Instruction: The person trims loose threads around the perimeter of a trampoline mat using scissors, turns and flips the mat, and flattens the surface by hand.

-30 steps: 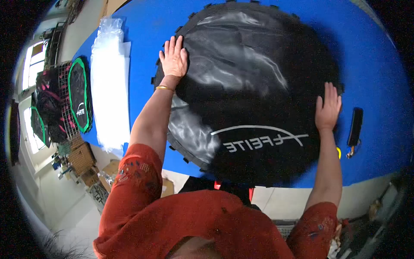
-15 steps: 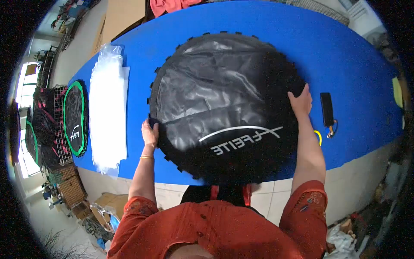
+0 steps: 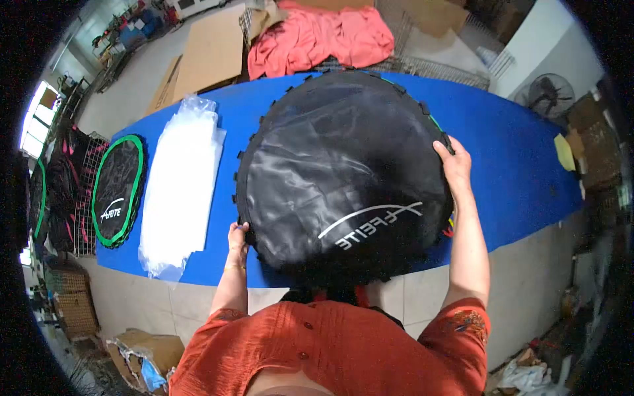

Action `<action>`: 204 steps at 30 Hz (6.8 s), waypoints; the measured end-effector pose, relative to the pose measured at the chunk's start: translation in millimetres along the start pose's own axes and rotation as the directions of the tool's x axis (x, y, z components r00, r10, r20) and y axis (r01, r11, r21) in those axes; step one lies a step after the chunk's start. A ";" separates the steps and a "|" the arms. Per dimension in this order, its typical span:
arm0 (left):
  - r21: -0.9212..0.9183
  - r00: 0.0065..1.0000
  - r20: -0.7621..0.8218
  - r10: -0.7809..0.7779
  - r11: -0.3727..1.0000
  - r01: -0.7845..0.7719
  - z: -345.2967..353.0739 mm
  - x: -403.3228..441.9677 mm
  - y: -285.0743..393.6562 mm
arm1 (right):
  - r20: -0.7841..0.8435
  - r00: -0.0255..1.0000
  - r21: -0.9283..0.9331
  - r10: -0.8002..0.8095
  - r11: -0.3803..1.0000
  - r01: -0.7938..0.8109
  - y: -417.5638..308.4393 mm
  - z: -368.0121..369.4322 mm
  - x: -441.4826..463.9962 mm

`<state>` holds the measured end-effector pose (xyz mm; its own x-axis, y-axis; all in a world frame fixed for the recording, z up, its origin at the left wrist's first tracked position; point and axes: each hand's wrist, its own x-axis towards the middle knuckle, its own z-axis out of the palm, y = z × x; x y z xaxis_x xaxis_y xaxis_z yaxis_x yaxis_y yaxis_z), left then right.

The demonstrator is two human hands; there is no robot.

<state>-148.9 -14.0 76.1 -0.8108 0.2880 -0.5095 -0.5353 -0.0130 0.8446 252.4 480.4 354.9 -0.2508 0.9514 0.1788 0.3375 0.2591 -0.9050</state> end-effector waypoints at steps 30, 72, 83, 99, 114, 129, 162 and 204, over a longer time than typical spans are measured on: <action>-0.232 0.821 0.228 0.523 0.848 -0.476 -75.7 -140.2 302.0 | -0.274 0.959 0.645 0.075 0.754 0.125 -153.9 -130.4 -234.7; -0.346 0.533 0.665 0.523 0.848 -0.401 30.6 -69.4 375.4 | -0.503 0.811 0.711 0.300 0.677 0.190 -171.8 -130.5 -408.9; -0.343 0.360 0.833 0.420 0.903 -0.260 95.8 -67.6 359.9 | -0.746 0.607 0.557 0.275 0.757 0.342 -178.6 -137.3 -534.9; -0.251 0.107 0.946 0.307 0.898 -0.362 109.5 -62.0 357.5 | -0.863 0.424 0.441 0.274 0.816 0.372 -238.6 -91.6 -629.8; -0.329 0.106 0.928 0.356 0.920 -0.213 145.1 -23.5 351.2 | -0.750 0.616 0.519 0.239 0.791 0.324 -221.5 -104.2 -594.2; -0.361 -0.046 0.932 0.360 0.906 -0.220 175.5 -50.2 367.3 | -0.820 0.523 0.473 0.233 0.790 0.390 -168.7 -107.5 -628.0; -0.097 -0.140 0.988 0.061 0.958 -0.271 203.4 8.0 388.5 | -0.879 0.450 0.340 0.161 0.872 0.352 -294.7 -15.0 -600.6; -0.301 -0.411 0.911 0.015 0.705 -0.642 310.8 -21.8 474.7 | -0.777 0.629 0.152 -0.002 0.970 0.190 -397.9 72.7 -525.4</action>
<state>-311.8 271.1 539.3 0.5411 0.7540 0.3725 0.0715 -0.4825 0.8730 184.0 -134.7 593.0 0.5468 0.7276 0.4141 0.1418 0.4070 -0.9024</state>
